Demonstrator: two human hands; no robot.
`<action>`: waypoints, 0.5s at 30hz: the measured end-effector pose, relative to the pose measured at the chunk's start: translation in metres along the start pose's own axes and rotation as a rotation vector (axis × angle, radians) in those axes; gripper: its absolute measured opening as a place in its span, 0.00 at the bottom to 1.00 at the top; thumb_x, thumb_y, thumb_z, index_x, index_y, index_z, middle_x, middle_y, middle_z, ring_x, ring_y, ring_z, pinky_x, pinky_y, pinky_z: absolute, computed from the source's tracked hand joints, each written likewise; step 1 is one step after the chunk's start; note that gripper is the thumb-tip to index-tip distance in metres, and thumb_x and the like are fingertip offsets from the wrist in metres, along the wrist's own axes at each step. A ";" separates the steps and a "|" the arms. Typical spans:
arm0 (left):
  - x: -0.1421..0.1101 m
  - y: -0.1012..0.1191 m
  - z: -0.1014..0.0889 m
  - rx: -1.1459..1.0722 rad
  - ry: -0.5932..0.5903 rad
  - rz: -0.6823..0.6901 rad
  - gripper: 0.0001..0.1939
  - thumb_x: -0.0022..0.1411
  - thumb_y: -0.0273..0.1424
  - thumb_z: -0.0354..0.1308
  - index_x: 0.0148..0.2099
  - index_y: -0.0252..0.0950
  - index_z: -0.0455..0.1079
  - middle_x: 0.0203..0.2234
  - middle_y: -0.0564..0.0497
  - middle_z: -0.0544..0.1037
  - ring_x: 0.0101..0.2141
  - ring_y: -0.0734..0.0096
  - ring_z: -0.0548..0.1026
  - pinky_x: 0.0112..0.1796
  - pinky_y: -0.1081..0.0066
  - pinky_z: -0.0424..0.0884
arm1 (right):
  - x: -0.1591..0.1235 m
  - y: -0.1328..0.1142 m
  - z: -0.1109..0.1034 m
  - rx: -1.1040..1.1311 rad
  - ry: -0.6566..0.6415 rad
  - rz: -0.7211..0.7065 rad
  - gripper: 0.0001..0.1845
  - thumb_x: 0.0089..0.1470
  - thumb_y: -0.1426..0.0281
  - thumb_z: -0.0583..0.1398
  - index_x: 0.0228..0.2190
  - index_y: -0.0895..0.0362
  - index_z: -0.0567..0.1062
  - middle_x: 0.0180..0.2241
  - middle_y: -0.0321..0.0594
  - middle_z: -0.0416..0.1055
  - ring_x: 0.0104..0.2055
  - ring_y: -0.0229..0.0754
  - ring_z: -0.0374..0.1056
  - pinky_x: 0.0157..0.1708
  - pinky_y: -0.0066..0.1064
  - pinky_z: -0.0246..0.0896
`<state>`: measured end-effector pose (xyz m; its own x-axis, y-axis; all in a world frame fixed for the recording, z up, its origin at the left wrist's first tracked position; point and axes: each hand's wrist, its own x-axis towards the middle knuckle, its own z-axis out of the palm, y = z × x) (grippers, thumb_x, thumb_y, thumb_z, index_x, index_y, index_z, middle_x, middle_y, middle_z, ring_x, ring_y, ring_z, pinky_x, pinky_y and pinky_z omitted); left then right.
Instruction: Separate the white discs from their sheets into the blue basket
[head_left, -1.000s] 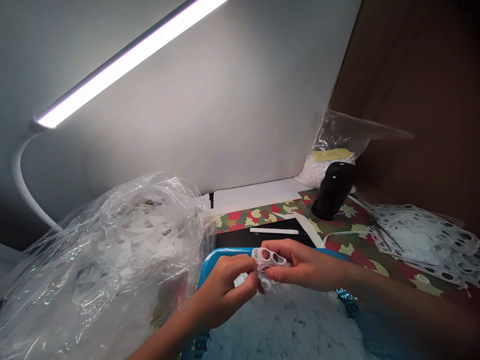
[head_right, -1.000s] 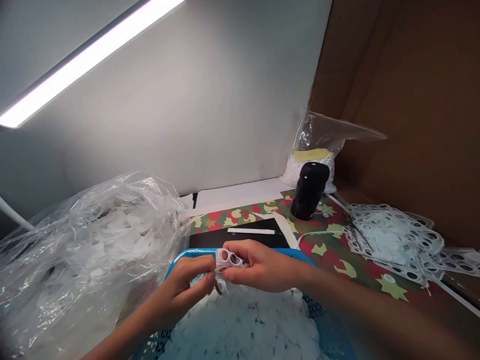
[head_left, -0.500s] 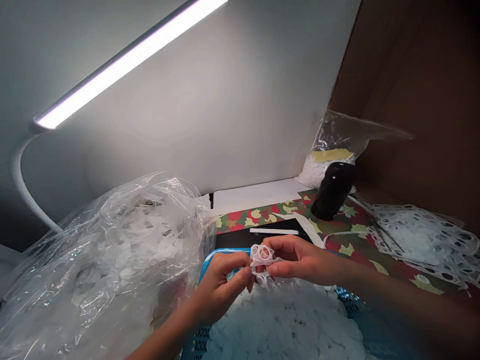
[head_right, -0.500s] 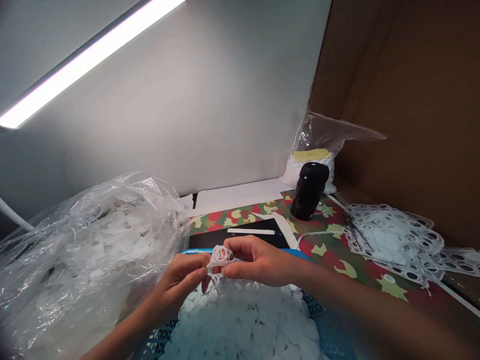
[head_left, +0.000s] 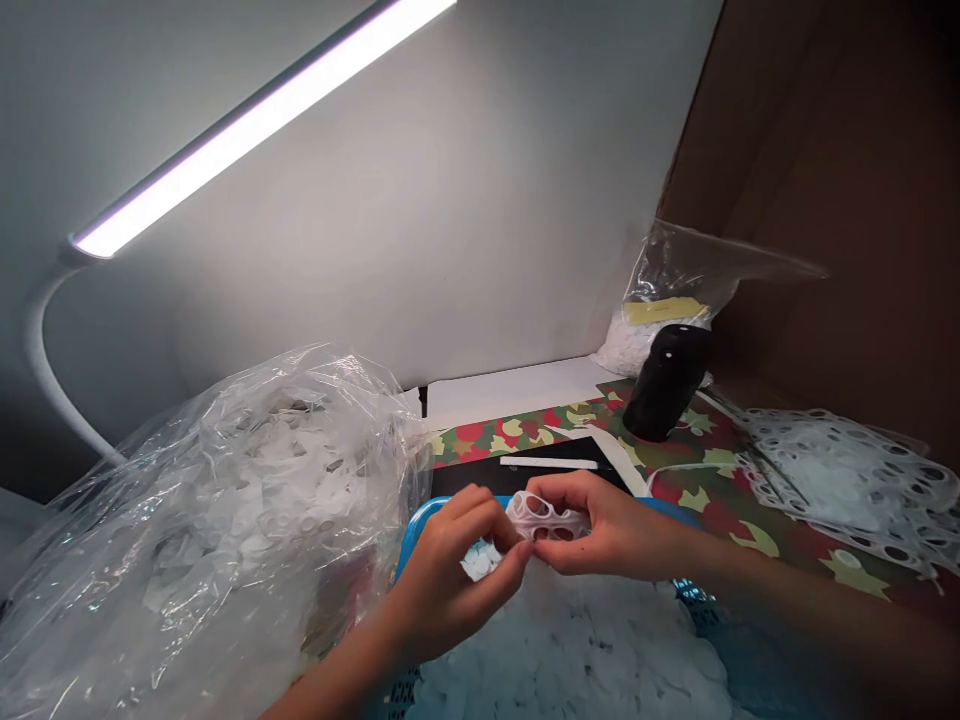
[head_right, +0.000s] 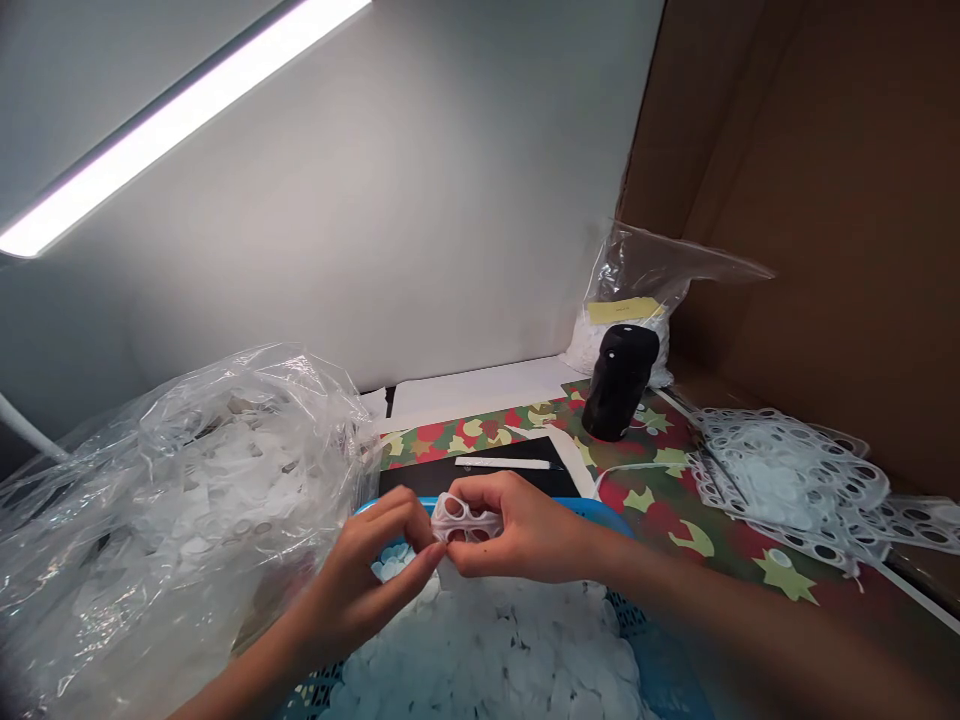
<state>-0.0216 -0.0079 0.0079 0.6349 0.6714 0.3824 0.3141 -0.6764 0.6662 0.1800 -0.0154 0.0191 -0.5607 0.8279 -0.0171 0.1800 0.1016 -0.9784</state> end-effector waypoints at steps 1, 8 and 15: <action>0.000 0.001 0.000 -0.003 0.056 -0.003 0.05 0.60 0.29 0.55 0.32 0.36 0.61 0.30 0.51 0.68 0.33 0.71 0.67 0.36 0.72 0.62 | 0.000 0.000 0.000 0.013 -0.006 0.000 0.06 0.51 0.72 0.60 0.27 0.59 0.66 0.24 0.31 0.55 0.25 0.31 0.50 0.23 0.22 0.46; 0.006 0.001 -0.007 -0.266 -0.087 -0.262 0.10 0.61 0.38 0.55 0.38 0.36 0.63 0.33 0.51 0.70 0.35 0.70 0.68 0.37 0.70 0.64 | -0.003 -0.002 0.000 0.054 -0.008 0.038 0.07 0.50 0.68 0.61 0.27 0.60 0.69 0.22 0.32 0.59 0.24 0.31 0.53 0.22 0.23 0.48; 0.007 -0.011 -0.001 -0.720 -0.189 -0.463 0.16 0.54 0.40 0.61 0.35 0.35 0.61 0.25 0.57 0.64 0.24 0.81 0.60 0.24 0.78 0.54 | -0.002 0.001 0.002 0.069 0.022 0.053 0.06 0.49 0.70 0.61 0.28 0.60 0.71 0.22 0.33 0.64 0.23 0.32 0.58 0.22 0.23 0.52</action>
<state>-0.0212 0.0041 0.0039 0.6803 0.7265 -0.0967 0.0875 0.0505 0.9949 0.1794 -0.0182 0.0180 -0.5336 0.8432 -0.0652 0.1520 0.0197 -0.9882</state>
